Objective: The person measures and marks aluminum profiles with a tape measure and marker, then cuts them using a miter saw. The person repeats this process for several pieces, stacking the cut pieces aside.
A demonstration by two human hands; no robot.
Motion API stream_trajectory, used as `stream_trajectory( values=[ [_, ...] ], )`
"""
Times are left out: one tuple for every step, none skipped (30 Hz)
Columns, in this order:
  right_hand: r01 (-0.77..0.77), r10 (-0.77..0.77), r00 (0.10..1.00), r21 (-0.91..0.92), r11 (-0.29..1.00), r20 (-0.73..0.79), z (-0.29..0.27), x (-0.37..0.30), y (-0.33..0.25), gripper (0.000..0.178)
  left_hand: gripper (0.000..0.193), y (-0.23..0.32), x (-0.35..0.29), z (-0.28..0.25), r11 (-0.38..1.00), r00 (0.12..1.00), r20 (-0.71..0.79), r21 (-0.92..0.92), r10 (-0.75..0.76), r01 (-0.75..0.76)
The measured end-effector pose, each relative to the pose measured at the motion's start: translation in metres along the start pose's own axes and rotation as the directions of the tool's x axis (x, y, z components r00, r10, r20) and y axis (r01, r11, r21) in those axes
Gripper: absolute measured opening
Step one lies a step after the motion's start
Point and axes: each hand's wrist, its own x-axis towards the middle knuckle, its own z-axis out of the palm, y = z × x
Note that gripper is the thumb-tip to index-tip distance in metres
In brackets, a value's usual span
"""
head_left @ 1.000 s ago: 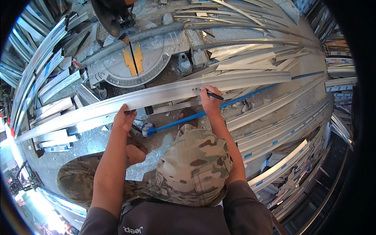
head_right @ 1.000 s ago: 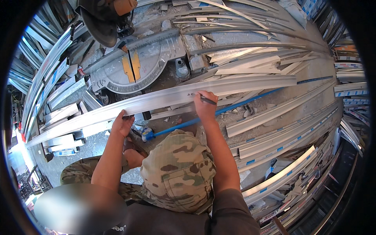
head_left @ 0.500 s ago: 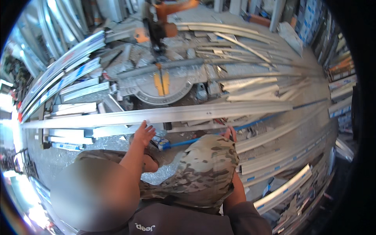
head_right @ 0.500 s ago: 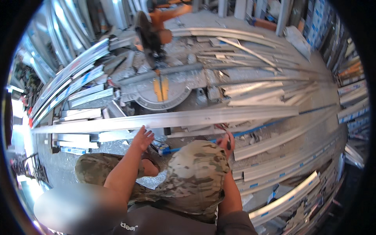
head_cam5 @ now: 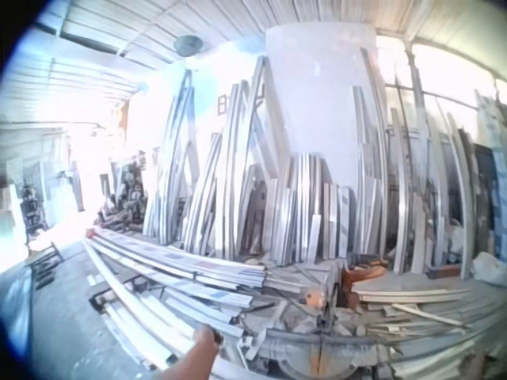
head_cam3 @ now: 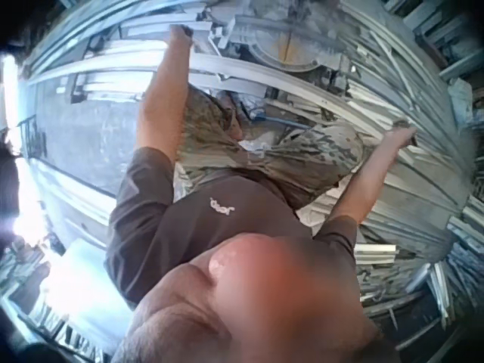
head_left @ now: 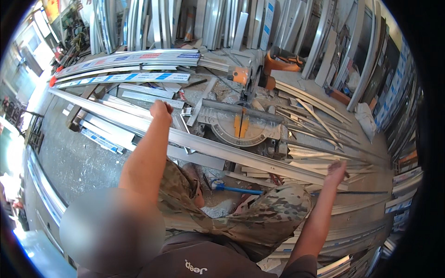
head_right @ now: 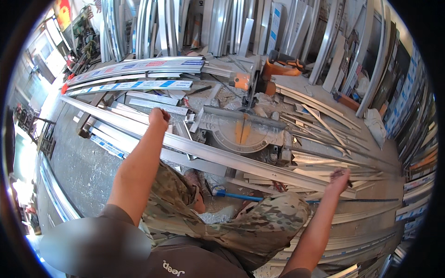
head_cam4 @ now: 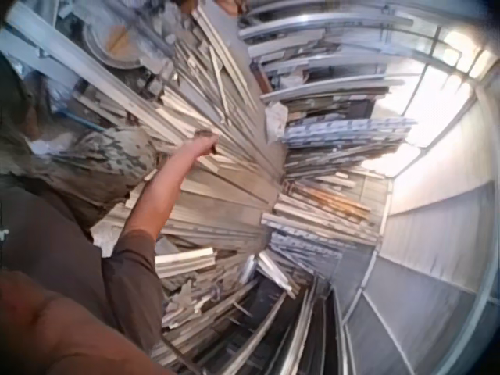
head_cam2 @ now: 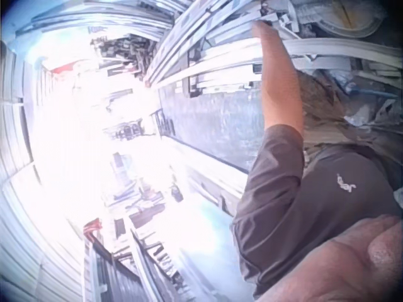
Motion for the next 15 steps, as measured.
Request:
stream_trajectory(
  values=[
    [-0.050,0.048,0.997,0.022,0.999,0.065,0.011,0.016,-0.019,0.027,0.014,0.027,0.006,0.002,0.999,0.999,0.016,0.016,0.029,-0.029],
    [-0.028,0.031,0.983,-0.016,0.999,0.182,0.011,0.038,-0.042,0.024,0.013,0.043,0.009,0.004,0.998,0.998,0.040,0.032,0.043,-0.045],
    [-0.043,0.039,0.998,0.075,0.996,0.059,0.035,0.032,-0.041,0.022,0.012,0.058,0.001,-0.004,0.994,0.995,-0.017,0.032,0.103,-0.102],
    [-0.052,0.063,0.996,0.167,0.985,-0.060,0.064,0.022,-0.037,0.020,0.013,0.064,0.006,-0.021,0.988,0.989,-0.032,0.052,0.144,-0.142],
    [-0.096,0.103,0.995,0.228,0.969,-0.019,0.070,0.028,-0.033,0.019,0.013,0.059,0.013,-0.040,0.985,0.985,-0.038,0.059,0.166,-0.164],
    [-0.110,0.109,0.994,0.284,0.952,0.020,0.066,0.050,-0.039,0.019,0.014,0.047,0.015,-0.047,0.986,0.986,-0.030,0.054,0.162,-0.160],
    [-0.124,0.111,0.992,0.337,0.933,0.056,0.062,0.064,-0.041,0.018,0.021,0.034,0.007,-0.045,1.000,0.990,-0.140,-0.003,0.017,-0.017],
    [-0.150,0.171,0.985,0.326,0.933,-0.035,0.062,0.061,-0.023,0.018,0.023,0.030,0.005,-0.039,0.998,0.993,-0.108,0.047,0.053,-0.048],
    [-0.187,0.236,0.964,0.315,0.930,-0.125,0.064,0.048,0.005,0.017,0.025,0.030,0.006,-0.036,0.991,0.992,-0.081,0.099,0.095,-0.087],
    [-0.229,0.301,0.930,0.306,0.924,-0.212,0.070,0.035,0.024,0.017,0.027,0.030,0.007,-0.037,0.980,0.989,-0.057,0.151,0.139,-0.129],
    [-0.251,0.310,0.932,0.282,0.926,-0.188,0.075,0.027,0.031,0.016,0.032,0.029,0.008,-0.040,0.949,0.989,-0.030,0.287,0.144,-0.130],
    [-0.270,0.317,0.934,0.258,0.928,-0.163,0.079,0.019,0.033,0.016,0.033,0.027,0.016,-0.046,0.905,0.979,-0.001,0.380,0.205,-0.189],
    [-0.292,0.330,0.934,0.237,0.927,-0.139,0.084,0.010,0.037,0.016,0.036,0.026,0.029,-0.053,0.847,0.964,0.035,0.470,0.265,-0.250],
    [-0.276,0.309,0.944,0.229,0.933,-0.119,0.087,0.004,0.035,0.016,0.041,0.023,0.025,-0.051,0.779,0.948,0.083,0.551,0.307,-0.300],
    [-0.262,0.289,0.952,0.222,0.939,-0.100,0.089,-0.002,0.032,0.017,0.047,0.027,0.022,-0.053,0.701,0.955,0.055,0.666,0.292,-0.253]
  ],
)
